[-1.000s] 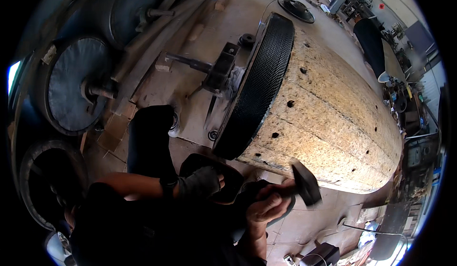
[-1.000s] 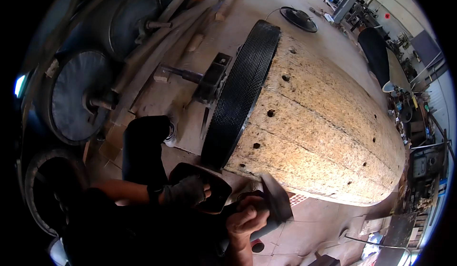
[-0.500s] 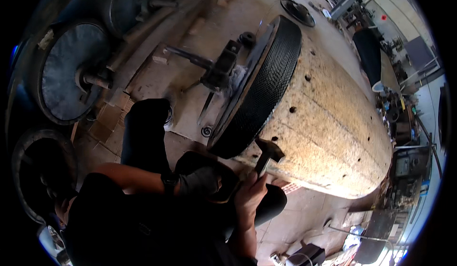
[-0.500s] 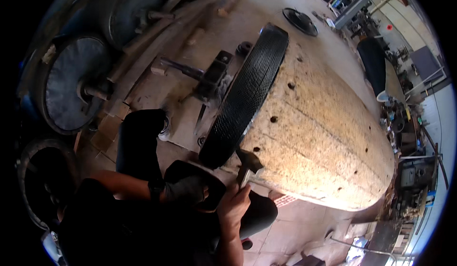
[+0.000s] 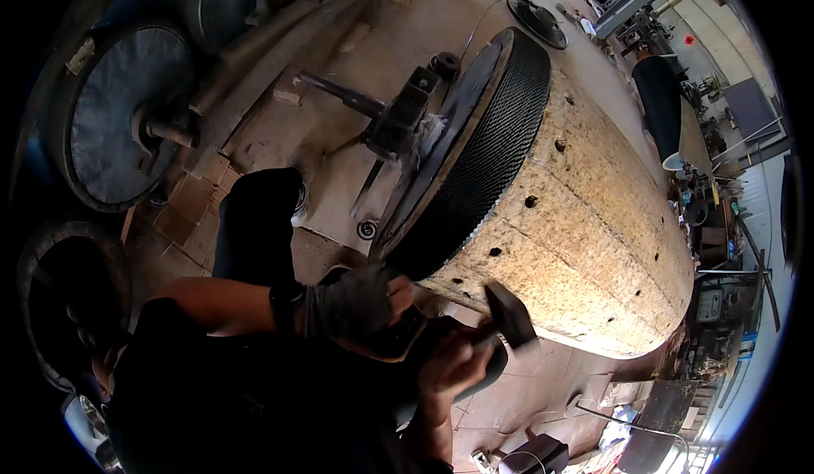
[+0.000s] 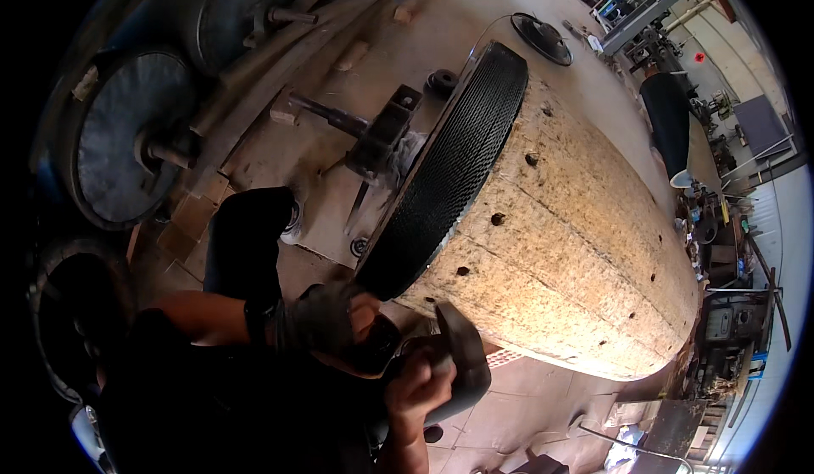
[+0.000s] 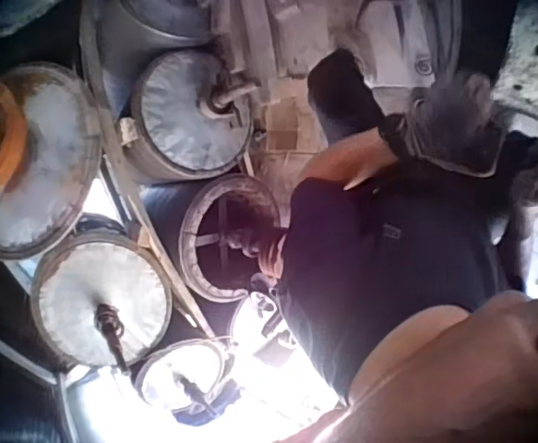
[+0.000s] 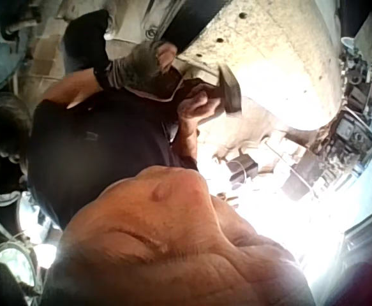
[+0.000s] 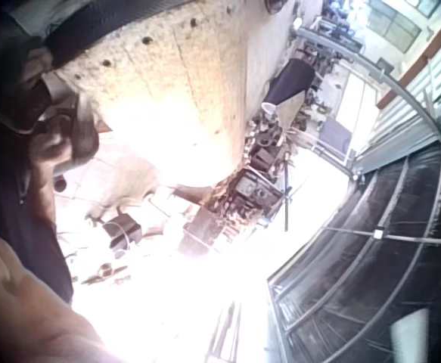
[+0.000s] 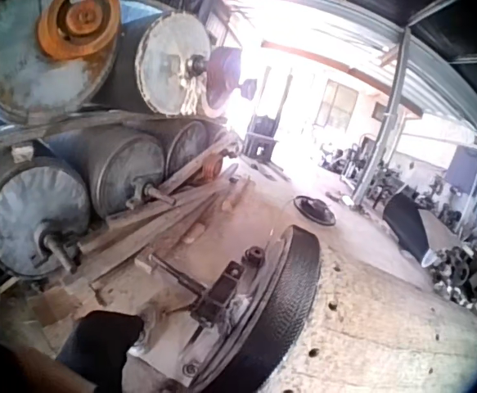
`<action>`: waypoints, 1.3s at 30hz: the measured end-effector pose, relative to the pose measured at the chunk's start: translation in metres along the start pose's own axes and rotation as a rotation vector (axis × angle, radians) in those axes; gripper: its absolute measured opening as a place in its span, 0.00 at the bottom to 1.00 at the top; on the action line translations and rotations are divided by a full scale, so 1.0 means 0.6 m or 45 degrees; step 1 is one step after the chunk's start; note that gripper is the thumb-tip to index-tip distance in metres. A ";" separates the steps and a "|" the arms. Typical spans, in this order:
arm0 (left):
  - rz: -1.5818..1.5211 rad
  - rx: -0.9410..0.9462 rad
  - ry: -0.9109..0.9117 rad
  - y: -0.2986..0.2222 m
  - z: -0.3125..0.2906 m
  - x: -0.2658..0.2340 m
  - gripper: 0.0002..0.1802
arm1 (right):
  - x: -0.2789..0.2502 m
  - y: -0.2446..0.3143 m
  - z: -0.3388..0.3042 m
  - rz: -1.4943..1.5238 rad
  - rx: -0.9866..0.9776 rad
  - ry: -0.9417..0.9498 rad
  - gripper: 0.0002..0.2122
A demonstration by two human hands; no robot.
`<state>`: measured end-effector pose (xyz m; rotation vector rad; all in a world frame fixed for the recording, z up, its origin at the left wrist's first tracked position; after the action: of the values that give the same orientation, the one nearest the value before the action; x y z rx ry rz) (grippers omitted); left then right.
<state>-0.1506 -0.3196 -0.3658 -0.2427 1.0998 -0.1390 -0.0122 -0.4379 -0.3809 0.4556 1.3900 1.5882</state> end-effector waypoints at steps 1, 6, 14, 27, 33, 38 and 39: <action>-0.026 0.022 -0.202 0.016 0.017 -0.027 0.14 | -0.010 0.010 -0.002 0.016 -0.142 -0.112 0.19; 0.365 0.328 -0.827 0.059 0.137 -0.141 0.18 | 0.043 -0.055 0.020 -0.634 0.055 0.109 0.12; 0.339 0.211 -0.801 0.127 0.234 -0.146 0.11 | 0.013 0.046 -0.013 -0.531 -0.609 -0.184 0.11; 0.250 0.157 -0.958 0.121 0.239 -0.167 0.09 | 0.034 -0.068 0.016 -0.647 -0.021 0.037 0.08; 0.362 0.110 -0.942 0.126 0.235 -0.169 0.10 | 0.009 0.017 -0.011 -0.204 -0.317 -0.089 0.09; 0.473 0.084 -0.950 0.133 0.229 -0.167 0.10 | 0.039 -0.032 0.022 -0.567 0.105 0.130 0.06; 0.597 0.112 -0.808 0.122 0.233 -0.156 0.09 | 0.027 -0.021 0.007 -0.374 0.014 0.009 0.07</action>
<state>-0.0682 -0.2098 -0.2443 0.0582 0.4930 0.2937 -0.0115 -0.4235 -0.3958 0.2391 1.4010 1.3446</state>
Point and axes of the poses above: each hand's wrist, its own z-axis towards the middle knuckle, its own x-axis out of the palm, y = z × x, the point moved 7 cm from there along z, towards the middle knuckle, and after that the axes turned 9 degrees about x, right-handed, at the moved point
